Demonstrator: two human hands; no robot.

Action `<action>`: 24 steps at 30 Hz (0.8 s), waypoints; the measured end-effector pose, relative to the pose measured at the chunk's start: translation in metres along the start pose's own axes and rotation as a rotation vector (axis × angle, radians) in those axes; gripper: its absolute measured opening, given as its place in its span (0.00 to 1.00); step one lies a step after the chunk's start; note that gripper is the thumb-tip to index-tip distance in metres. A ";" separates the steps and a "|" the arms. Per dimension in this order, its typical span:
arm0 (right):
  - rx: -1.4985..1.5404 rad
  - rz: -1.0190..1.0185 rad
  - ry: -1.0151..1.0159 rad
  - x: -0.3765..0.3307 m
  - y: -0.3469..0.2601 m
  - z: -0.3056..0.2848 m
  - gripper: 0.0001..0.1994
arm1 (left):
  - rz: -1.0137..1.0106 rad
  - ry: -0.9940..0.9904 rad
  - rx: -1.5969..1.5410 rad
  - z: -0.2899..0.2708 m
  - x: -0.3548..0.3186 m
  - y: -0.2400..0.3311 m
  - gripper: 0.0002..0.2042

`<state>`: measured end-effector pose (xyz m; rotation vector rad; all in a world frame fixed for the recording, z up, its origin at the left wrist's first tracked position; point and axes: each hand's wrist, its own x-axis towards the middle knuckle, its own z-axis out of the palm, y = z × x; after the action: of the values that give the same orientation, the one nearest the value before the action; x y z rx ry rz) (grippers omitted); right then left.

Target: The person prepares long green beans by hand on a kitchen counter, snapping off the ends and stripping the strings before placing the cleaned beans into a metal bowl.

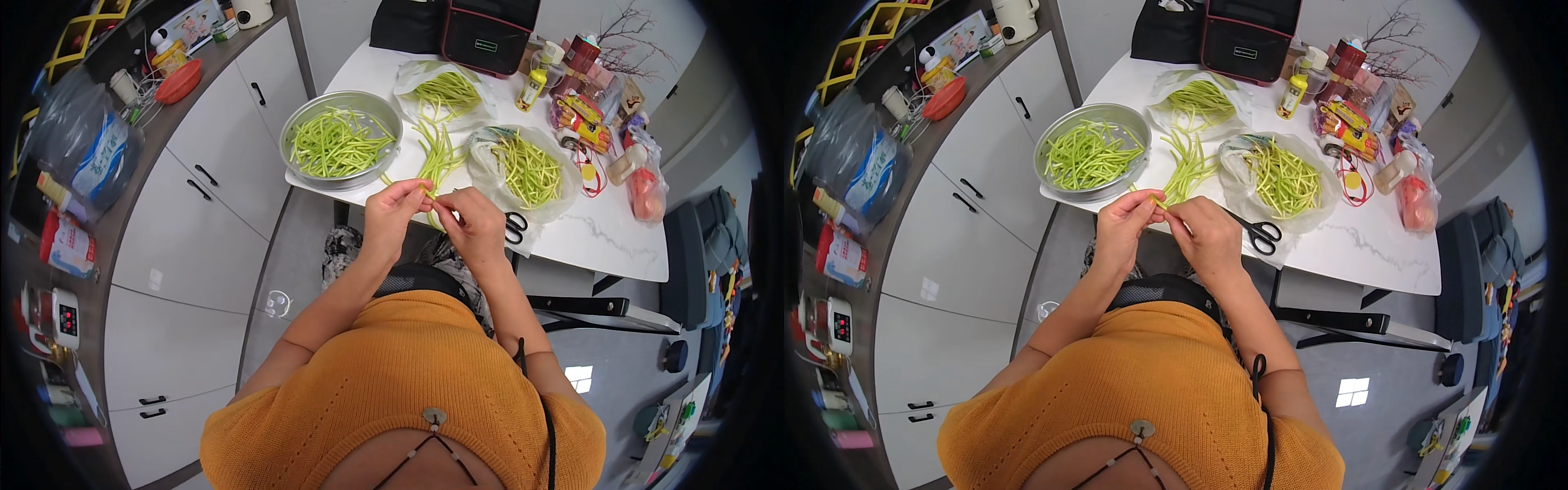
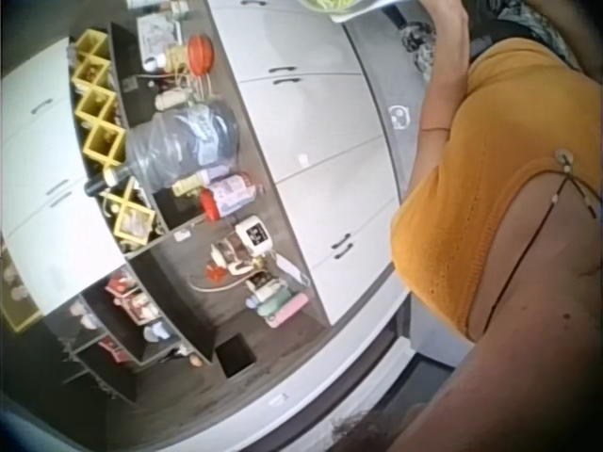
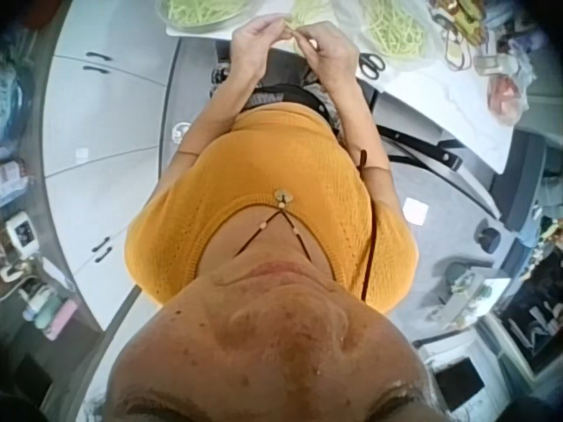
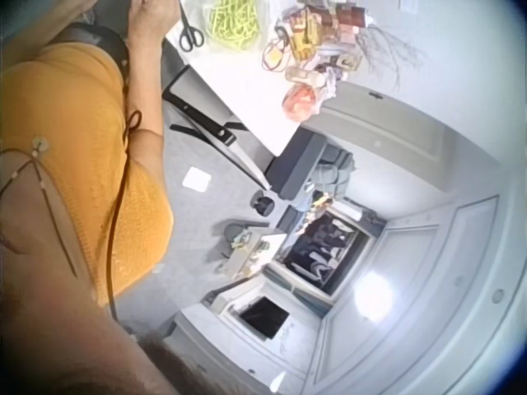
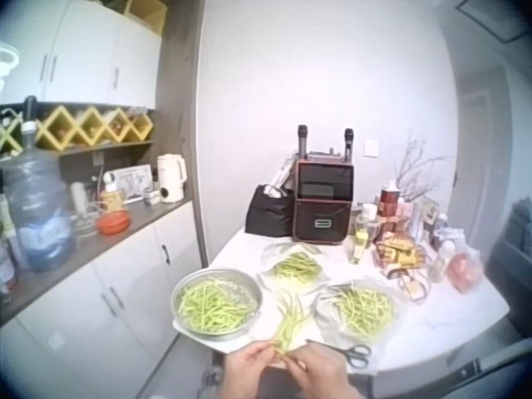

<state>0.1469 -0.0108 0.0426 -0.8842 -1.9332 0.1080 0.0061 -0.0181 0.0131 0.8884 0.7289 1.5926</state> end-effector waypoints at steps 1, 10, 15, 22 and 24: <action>-0.001 0.003 0.002 0.000 0.000 0.000 0.05 | 0.010 -0.001 0.001 0.000 0.000 0.000 0.09; 0.074 0.089 -0.032 0.006 0.002 -0.005 0.04 | -0.059 0.053 -0.175 -0.006 0.002 -0.001 0.08; 0.112 0.247 -0.118 -0.002 0.021 -0.017 0.04 | 0.036 0.095 -0.366 -0.032 0.021 0.012 0.07; -0.099 0.379 0.066 0.016 0.101 -0.048 0.06 | -0.029 0.137 -0.510 -0.047 0.029 0.019 0.08; -0.272 0.398 0.045 0.022 0.120 -0.051 0.08 | -0.036 0.122 -0.517 -0.047 0.029 0.018 0.08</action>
<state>0.2458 0.0763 0.0347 -1.4355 -1.7326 0.0586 -0.0465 0.0070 0.0082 0.4014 0.3805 1.7036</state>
